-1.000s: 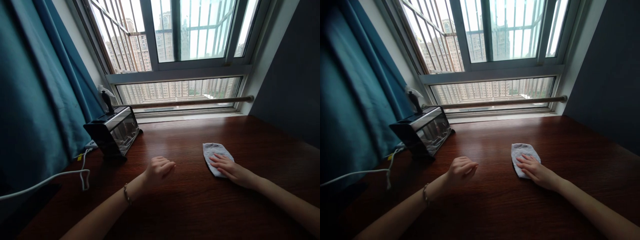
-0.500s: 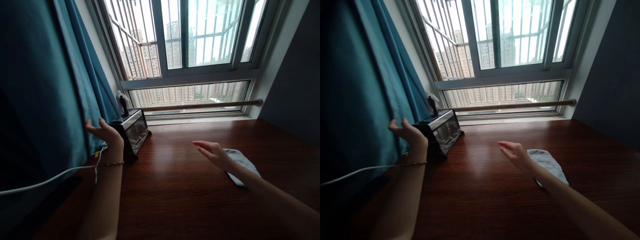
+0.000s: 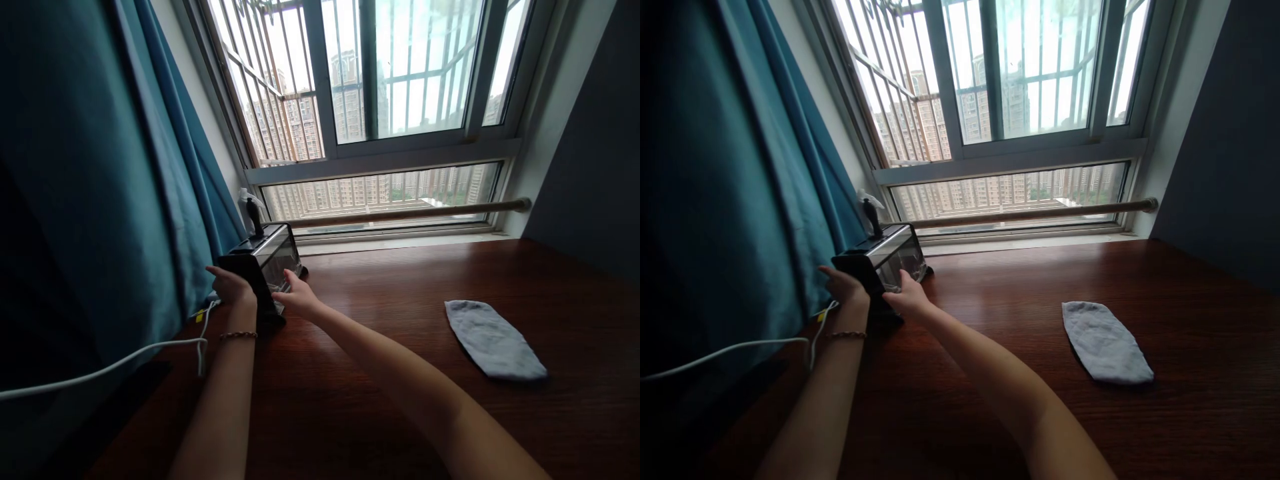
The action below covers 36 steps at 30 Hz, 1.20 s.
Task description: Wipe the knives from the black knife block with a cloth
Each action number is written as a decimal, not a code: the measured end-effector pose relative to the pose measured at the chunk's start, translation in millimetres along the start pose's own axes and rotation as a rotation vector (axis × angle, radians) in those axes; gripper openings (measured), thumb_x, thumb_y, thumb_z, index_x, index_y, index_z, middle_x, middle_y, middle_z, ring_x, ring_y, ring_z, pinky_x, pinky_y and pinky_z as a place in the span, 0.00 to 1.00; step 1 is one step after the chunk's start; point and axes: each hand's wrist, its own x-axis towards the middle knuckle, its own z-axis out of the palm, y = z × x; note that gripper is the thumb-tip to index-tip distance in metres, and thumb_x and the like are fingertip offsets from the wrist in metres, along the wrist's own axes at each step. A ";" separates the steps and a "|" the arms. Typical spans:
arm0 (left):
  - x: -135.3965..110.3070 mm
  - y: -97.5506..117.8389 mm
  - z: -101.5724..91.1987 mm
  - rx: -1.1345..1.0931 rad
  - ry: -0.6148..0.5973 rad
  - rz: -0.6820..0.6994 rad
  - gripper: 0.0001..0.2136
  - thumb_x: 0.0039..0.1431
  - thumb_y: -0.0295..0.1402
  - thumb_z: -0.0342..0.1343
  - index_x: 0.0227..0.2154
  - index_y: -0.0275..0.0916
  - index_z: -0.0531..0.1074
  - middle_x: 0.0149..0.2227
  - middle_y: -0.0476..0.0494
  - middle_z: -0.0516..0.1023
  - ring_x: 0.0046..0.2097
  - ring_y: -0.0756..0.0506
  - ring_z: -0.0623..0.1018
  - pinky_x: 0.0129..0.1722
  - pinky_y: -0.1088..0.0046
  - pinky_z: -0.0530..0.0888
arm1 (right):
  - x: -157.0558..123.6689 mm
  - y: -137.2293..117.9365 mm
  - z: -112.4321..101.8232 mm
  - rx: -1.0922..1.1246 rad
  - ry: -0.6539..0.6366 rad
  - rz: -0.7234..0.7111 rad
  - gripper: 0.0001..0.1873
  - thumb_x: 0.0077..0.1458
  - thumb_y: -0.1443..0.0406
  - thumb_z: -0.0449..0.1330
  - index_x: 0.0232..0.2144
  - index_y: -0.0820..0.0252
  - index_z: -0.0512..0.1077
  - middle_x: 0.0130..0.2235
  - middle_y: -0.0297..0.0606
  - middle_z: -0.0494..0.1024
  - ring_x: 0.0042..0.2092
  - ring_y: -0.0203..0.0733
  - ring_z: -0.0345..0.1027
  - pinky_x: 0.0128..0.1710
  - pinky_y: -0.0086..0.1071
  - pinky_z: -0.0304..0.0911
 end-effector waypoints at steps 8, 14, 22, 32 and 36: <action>-71.7 2.6 13.2 -0.149 -0.129 0.122 0.29 0.58 0.49 0.28 0.39 0.31 0.67 0.41 0.29 0.71 0.45 0.38 0.71 0.46 0.59 0.66 | 11.6 -8.6 -9.6 -0.099 0.187 0.054 0.20 0.44 0.68 0.52 0.43 0.65 0.64 0.35 0.37 0.70 0.36 0.37 0.64 0.39 0.32 0.59; -121.0 6.3 14.0 -0.334 -0.293 0.184 0.24 0.57 0.50 0.34 0.37 0.34 0.66 0.38 0.37 0.72 0.42 0.43 0.72 0.44 0.67 0.67 | 6.2 -4.9 -56.3 -0.105 0.210 0.098 0.13 0.40 0.67 0.50 0.31 0.62 0.69 0.26 0.33 0.69 0.30 0.37 0.62 0.28 0.25 0.56; -175.1 10.0 12.7 -0.460 -0.593 0.070 0.27 0.55 0.54 0.36 0.36 0.35 0.67 0.37 0.39 0.73 0.37 0.45 0.74 0.36 0.70 0.71 | -48.2 -21.4 -110.0 -0.164 0.351 0.098 0.18 0.39 0.67 0.51 0.36 0.59 0.69 0.28 0.33 0.70 0.30 0.37 0.62 0.30 0.27 0.56; -283.3 25.7 50.4 -0.485 -0.940 0.050 0.26 0.56 0.53 0.36 0.37 0.36 0.67 0.33 0.43 0.74 0.37 0.46 0.74 0.36 0.71 0.71 | -90.3 -17.3 -214.2 -0.285 0.603 0.161 0.20 0.39 0.65 0.51 0.38 0.59 0.70 0.31 0.36 0.72 0.32 0.41 0.62 0.31 0.29 0.55; -314.7 29.4 62.8 -0.469 -1.006 0.045 0.25 0.56 0.53 0.36 0.38 0.37 0.67 0.32 0.43 0.74 0.36 0.46 0.74 0.35 0.71 0.70 | -94.3 -10.0 -248.0 -0.280 0.659 0.177 0.18 0.39 0.64 0.49 0.34 0.62 0.70 0.28 0.36 0.71 0.30 0.39 0.62 0.27 0.28 0.54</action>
